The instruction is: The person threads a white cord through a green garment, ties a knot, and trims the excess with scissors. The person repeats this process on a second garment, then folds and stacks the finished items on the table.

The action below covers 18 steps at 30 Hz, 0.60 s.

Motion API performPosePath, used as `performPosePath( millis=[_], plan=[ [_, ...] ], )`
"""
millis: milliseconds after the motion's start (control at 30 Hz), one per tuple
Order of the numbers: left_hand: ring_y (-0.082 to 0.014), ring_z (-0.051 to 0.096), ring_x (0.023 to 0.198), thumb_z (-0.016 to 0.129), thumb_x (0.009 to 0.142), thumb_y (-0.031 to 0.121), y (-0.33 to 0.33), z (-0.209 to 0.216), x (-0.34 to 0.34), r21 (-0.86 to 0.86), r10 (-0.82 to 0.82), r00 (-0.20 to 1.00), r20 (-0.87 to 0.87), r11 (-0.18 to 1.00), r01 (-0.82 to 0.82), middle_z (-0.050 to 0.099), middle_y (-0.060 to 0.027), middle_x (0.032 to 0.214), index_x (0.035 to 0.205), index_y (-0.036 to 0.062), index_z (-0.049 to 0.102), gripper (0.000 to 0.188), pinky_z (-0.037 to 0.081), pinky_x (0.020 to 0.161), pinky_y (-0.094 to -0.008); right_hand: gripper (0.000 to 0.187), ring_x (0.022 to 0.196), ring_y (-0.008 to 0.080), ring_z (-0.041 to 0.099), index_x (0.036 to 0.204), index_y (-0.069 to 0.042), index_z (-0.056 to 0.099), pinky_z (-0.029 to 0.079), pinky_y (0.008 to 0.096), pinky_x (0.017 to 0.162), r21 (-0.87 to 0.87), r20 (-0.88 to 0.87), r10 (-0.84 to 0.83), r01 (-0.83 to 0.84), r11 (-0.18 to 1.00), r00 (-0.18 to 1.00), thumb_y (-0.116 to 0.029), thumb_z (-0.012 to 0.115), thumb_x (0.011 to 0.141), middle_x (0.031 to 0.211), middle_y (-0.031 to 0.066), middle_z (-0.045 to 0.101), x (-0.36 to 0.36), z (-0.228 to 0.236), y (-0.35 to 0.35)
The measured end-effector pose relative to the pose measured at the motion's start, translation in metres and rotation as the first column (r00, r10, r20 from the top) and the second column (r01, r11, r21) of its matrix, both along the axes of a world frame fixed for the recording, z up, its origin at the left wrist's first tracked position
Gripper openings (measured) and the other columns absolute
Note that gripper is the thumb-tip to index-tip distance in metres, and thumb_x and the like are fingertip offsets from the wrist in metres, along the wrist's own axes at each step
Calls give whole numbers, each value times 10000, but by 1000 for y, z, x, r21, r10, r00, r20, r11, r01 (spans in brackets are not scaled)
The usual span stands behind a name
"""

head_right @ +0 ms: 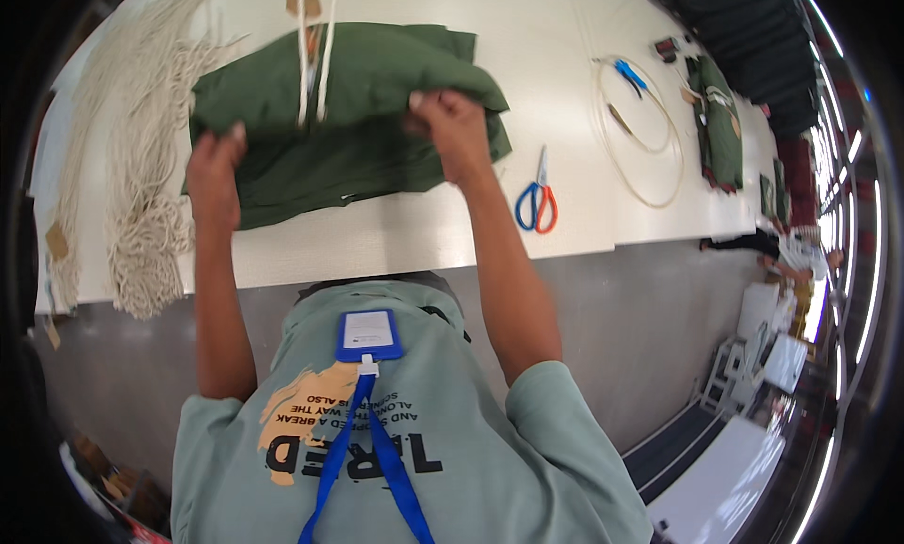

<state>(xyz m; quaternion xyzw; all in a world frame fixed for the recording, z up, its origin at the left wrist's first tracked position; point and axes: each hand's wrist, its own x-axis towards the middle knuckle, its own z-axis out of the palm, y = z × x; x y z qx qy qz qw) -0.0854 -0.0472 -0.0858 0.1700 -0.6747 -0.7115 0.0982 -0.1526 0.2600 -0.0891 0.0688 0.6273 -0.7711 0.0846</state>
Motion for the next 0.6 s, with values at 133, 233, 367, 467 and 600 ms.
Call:
performPosePath(
  millis=[133, 233, 367, 467, 600],
  plan=[
    [-131, 587, 1024, 698, 926, 246, 3, -75, 86, 139, 3, 919, 394, 988, -63, 623, -44, 1134, 1193, 40, 599, 351, 499, 834, -311, 194, 703, 162, 619, 920, -3, 650, 576, 313, 683, 248, 258, -334, 272, 930, 906, -185, 596, 956, 825, 60, 639, 53, -75, 47],
    [-159, 643, 961, 644, 969, 342, -7, -92, 122, 206, -43, 898, 437, 977, -54, 689, -65, 1077, 1218, 11, 596, 417, 494, 839, -281, 284, 717, 169, 606, 944, 0, 646, 548, 328, 673, 403, 157, -461, 370, 837, 873, -279, 598, 972, 822, 69, 627, 52, -102, 75],
    [-165, 665, 960, 597, 1000, 365, -26, -92, 123, 274, -205, 881, 426, 957, 90, 702, -109, 1096, 1206, 11, 605, 410, 509, 844, -292, 514, 587, 185, 595, 841, 30, 624, 498, 313, 562, 608, 128, -501, 331, 722, 856, -474, 612, 943, 694, 113, 612, 26, -109, 71],
    [-162, 672, 939, 590, 1006, 356, -36, -91, 116, 290, -269, 873, 408, 944, 156, 710, -106, 1064, 1176, 8, 626, 388, 511, 835, -283, 634, 602, 251, 635, 869, 34, 618, 511, 335, 562, 762, 100, -550, 292, 578, 829, -598, 669, 859, 787, 152, 659, 14, -103, 56],
    [-159, 676, 916, 564, 1023, 347, -34, -93, 122, 284, -278, 871, 406, 944, 169, 715, -95, 1018, 1152, 0, 643, 379, 521, 823, -278, 676, 732, 273, 659, 1007, 59, 623, 536, 379, 631, 828, 157, -523, 178, 532, 838, -591, 697, 837, 873, 152, 670, 7, -97, 53]
  ],
)
